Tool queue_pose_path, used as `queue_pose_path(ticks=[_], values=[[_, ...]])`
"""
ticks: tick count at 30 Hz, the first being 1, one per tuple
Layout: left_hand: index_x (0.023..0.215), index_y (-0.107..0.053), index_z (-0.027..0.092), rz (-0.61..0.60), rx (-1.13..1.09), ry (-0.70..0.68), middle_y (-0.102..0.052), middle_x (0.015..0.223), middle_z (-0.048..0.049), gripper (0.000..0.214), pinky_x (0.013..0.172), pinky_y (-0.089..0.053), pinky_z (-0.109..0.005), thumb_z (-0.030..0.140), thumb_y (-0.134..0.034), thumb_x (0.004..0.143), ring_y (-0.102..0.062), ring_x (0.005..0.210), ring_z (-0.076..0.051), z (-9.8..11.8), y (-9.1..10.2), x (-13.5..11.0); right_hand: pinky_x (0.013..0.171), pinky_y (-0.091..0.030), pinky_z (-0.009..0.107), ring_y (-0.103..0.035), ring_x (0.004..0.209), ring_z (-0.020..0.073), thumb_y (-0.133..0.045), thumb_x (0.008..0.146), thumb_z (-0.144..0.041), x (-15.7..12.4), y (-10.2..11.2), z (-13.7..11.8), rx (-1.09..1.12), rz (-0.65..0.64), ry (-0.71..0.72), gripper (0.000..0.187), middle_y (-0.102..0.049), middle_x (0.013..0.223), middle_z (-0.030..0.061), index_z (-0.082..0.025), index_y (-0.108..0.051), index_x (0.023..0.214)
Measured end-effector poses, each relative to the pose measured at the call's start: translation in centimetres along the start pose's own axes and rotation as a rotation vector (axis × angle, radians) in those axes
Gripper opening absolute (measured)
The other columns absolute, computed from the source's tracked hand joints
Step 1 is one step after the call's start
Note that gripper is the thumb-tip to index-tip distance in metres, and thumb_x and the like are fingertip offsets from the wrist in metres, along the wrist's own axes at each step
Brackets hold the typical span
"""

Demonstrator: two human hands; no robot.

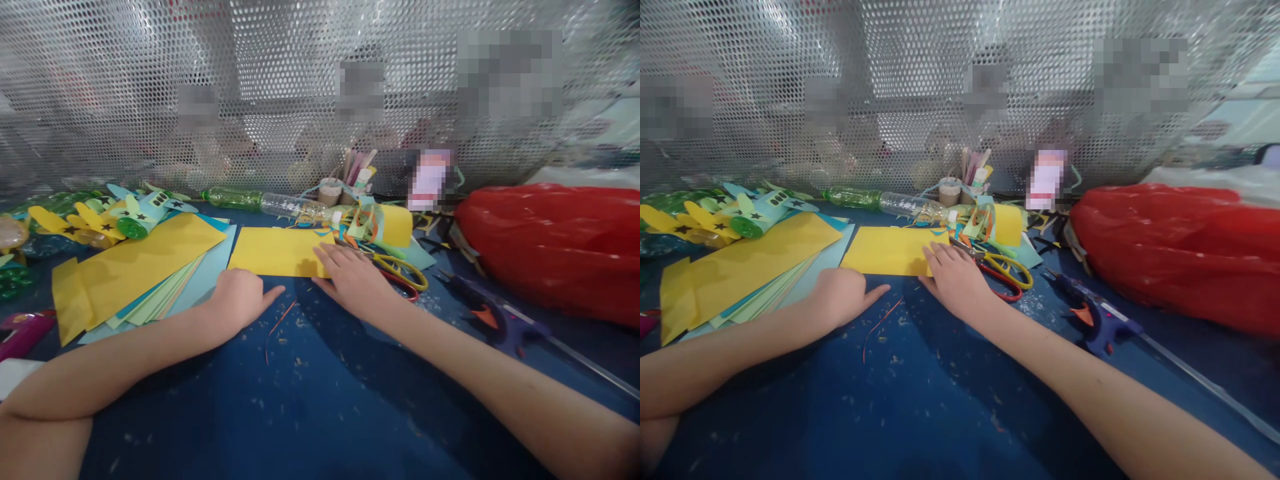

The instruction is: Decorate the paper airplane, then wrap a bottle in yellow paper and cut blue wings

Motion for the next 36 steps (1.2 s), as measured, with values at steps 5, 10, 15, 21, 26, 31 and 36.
queue_pose_path(ticks=[5,10,15,21,26,31,36], values=[[0.073,-0.076,0.012,-0.075,-0.01,0.024,-0.064,0.061,-0.0175,0.083,0.054,-0.039,-0.035,0.065,-0.015,0.09,-0.064,0.065,-0.031,-1.4,1.3,0.5,0.106,-0.037,0.049,-0.053,0.124,0.0307,-0.039,0.097,-0.041,0.0,-2.9,0.5,0.108,-0.071,0.003,0.051,-0.055,0.136,0.0197,-0.006,-0.053,0.132],[0.073,-0.074,0.01,-0.06,-0.039,0.033,-0.065,0.065,-0.0193,0.082,0.059,-0.04,-0.037,0.066,-0.016,0.089,-0.063,0.068,-0.032,-2.8,1.9,1.5,0.104,-0.039,0.044,-0.054,0.121,0.0289,-0.039,0.097,-0.037,0.2,-2.7,0.9,0.192,0.007,0.0,0.041,-0.058,0.131,0.0187,-0.009,-0.059,0.119],[0.068,-0.069,0.015,-0.022,-0.117,0.014,-0.063,0.063,-0.0158,0.08,0.057,-0.038,-0.036,0.065,-0.011,0.09,-0.061,0.065,-0.029,-4.4,3.4,3.0,0.096,-0.044,0.046,-0.058,0.107,0.029,-0.048,0.091,-0.031,0.5,-2.7,1.9,0.296,0.092,-0.038,0.04,-0.064,0.113,0.0163,-0.011,-0.052,0.124],[0.083,-0.069,0.016,0.021,-0.417,0.055,-0.072,0.091,-0.013,0.067,0.074,-0.045,-0.034,0.063,-0.022,0.089,-0.065,0.088,-0.029,-7.3,3.8,6.2,0.092,-0.047,0.042,-0.058,0.097,0.026,-0.055,0.087,-0.028,0.6,-2.8,2.0,0.332,0.065,-0.029,0.028,-0.062,0.099,0.0131,-0.014,-0.065,0.108],[0.107,-0.066,0.012,-0.01,-0.902,0.095,-0.068,0.115,-0.0169,0.066,0.085,-0.048,-0.031,0.061,-0.026,0.09,-0.067,0.098,-0.024,-9.3,1.7,9.4,0.095,-0.047,0.042,-0.058,0.107,0.0249,-0.055,0.088,-0.026,0.5,-2.5,2.0,0.374,0.092,-0.011,0.023,-0.062,0.112,0.0128,-0.017,-0.063,0.107],[0.114,-0.064,0.009,-0.029,-1.132,0.097,-0.063,0.125,-0.0196,0.069,0.089,-0.049,-0.031,0.062,-0.028,0.089,-0.063,0.109,-0.025,-9.6,-0.1,11.1,0.096,-0.046,0.044,-0.059,0.108,0.0269,-0.054,0.089,-0.028,0.5,-2.7,2.1,0.353,0.026,-0.021,0.038,-0.064,0.114,0.0154,-0.012,-0.057,0.123],[0.108,-0.069,0.013,0.007,-1.135,0.046,-0.064,0.125,-0.0171,0.069,0.098,-0.044,-0.034,0.063,-0.024,0.09,-0.059,0.116,-0.025,-9.8,-1.3,11.6,0.09,-0.048,0.041,-0.058,0.096,0.0244,-0.056,0.088,-0.022,0.7,-1.4,1.7,0.39,0.082,0.014,0.017,-0.063,0.098,0.0121,-0.015,-0.067,0.098]])
Point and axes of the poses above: each hand's wrist, its own x-axis towards the middle knuckle, its own y-axis out of the back of the hand, z = x × y, the point moved 5 cm from there along x, towards the middle knuckle
